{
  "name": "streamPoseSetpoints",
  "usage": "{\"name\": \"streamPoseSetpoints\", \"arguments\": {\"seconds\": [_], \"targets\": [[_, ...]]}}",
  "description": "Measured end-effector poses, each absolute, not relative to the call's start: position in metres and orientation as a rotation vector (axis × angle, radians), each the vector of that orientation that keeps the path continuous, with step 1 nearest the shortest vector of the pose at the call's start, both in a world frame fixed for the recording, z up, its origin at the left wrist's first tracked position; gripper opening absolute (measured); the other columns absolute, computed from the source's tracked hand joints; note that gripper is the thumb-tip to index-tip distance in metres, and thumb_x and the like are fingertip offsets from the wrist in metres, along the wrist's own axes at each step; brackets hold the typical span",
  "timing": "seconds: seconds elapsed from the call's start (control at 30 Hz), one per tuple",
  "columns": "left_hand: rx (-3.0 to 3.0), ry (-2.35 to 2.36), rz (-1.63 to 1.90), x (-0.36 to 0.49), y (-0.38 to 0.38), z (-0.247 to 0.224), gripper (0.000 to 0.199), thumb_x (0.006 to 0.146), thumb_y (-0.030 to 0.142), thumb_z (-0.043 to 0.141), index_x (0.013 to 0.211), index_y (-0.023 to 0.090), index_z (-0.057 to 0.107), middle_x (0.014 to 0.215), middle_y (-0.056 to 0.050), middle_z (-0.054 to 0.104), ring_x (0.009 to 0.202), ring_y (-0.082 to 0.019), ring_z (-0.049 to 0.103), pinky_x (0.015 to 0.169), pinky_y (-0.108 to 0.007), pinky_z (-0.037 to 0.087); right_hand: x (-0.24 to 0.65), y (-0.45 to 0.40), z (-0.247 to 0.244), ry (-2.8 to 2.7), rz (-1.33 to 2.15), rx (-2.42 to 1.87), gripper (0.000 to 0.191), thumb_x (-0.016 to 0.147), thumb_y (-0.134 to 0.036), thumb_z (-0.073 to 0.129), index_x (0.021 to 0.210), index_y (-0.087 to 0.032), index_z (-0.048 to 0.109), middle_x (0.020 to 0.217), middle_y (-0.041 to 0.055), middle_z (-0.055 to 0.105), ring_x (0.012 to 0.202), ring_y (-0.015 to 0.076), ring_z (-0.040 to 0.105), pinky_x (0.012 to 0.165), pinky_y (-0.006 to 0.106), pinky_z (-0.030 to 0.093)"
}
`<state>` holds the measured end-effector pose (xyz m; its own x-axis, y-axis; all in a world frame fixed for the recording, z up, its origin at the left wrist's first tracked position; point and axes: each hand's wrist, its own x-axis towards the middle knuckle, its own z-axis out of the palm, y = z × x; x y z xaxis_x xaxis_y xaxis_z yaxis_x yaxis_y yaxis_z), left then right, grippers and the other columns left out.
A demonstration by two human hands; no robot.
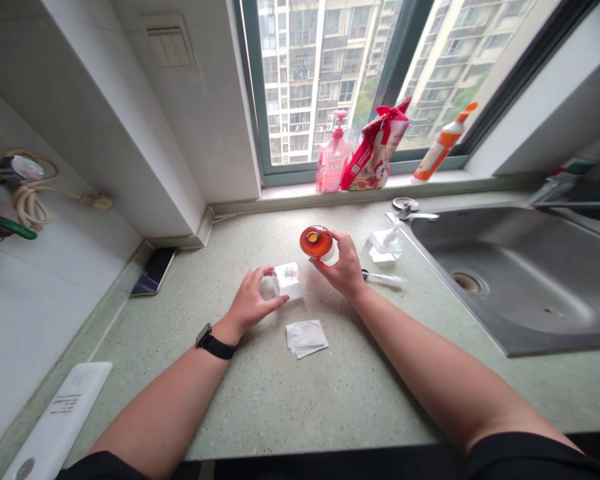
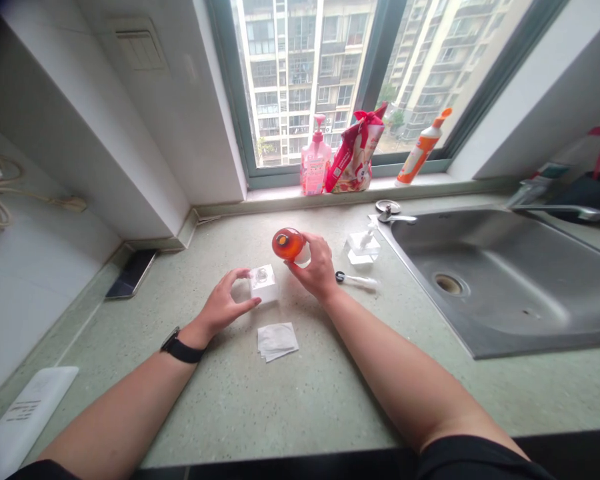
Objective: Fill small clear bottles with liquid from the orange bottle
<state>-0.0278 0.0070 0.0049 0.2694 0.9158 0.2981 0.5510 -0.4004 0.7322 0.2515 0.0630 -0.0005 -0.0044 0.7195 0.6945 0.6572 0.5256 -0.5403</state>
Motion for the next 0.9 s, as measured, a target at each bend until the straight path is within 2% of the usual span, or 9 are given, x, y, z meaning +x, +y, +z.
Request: {"name": "streamPoseSetpoints", "arguments": {"seconds": [0.07,0.3,0.63,0.9], "targets": [[2.038,1.301,1.028,-0.0279,0.0062,0.0065,0.065,0.082,0.049,0.089,0.136,0.024,0.061,0.132,-0.012,0.073,0.126,-0.033,0.07,0.116,-0.055,0.051,0.2532,0.0639,-0.0005,-1.697,0.046,-1.167,0.063,0.09,-0.05,0.075,0.144,-0.025,0.054,0.138,0.017,0.067,0.132,0.0377,0.061,0.116,0.057,0.049],[2.012,1.296,1.169,-0.0277,0.0078,0.0074,0.07,0.081,0.057,0.091,0.136,0.024,0.063,0.125,-0.011,0.074,0.111,-0.029,0.075,0.105,-0.05,0.059,0.2558,0.066,-0.002,-1.737,0.017,-1.25,0.062,0.09,-0.038,0.072,0.148,-0.029,0.053,0.141,0.0148,0.065,0.136,0.0382,0.059,0.119,0.06,0.046],[2.05,1.327,1.237,-0.0266,0.0075,0.0101,0.072,0.079,0.06,0.092,0.136,0.025,0.065,0.122,-0.011,0.073,0.109,-0.028,0.073,0.1,-0.047,0.061,0.2521,0.0614,-0.0011,-1.849,-0.092,-1.272,0.067,0.088,-0.025,0.069,0.152,-0.032,0.05,0.149,0.0132,0.06,0.146,0.0392,0.051,0.13,0.066,0.028],[2.08,1.317,1.245,-0.0257,0.0066,0.0099,0.073,0.079,0.062,0.092,0.136,0.025,0.066,0.122,-0.01,0.074,0.106,-0.028,0.074,0.101,-0.048,0.061,0.2512,0.0596,0.0017,-1.886,-0.205,-1.284,0.069,0.088,-0.019,0.068,0.152,-0.036,0.05,0.148,0.011,0.059,0.15,0.0391,0.048,0.132,0.069,0.025]]}}
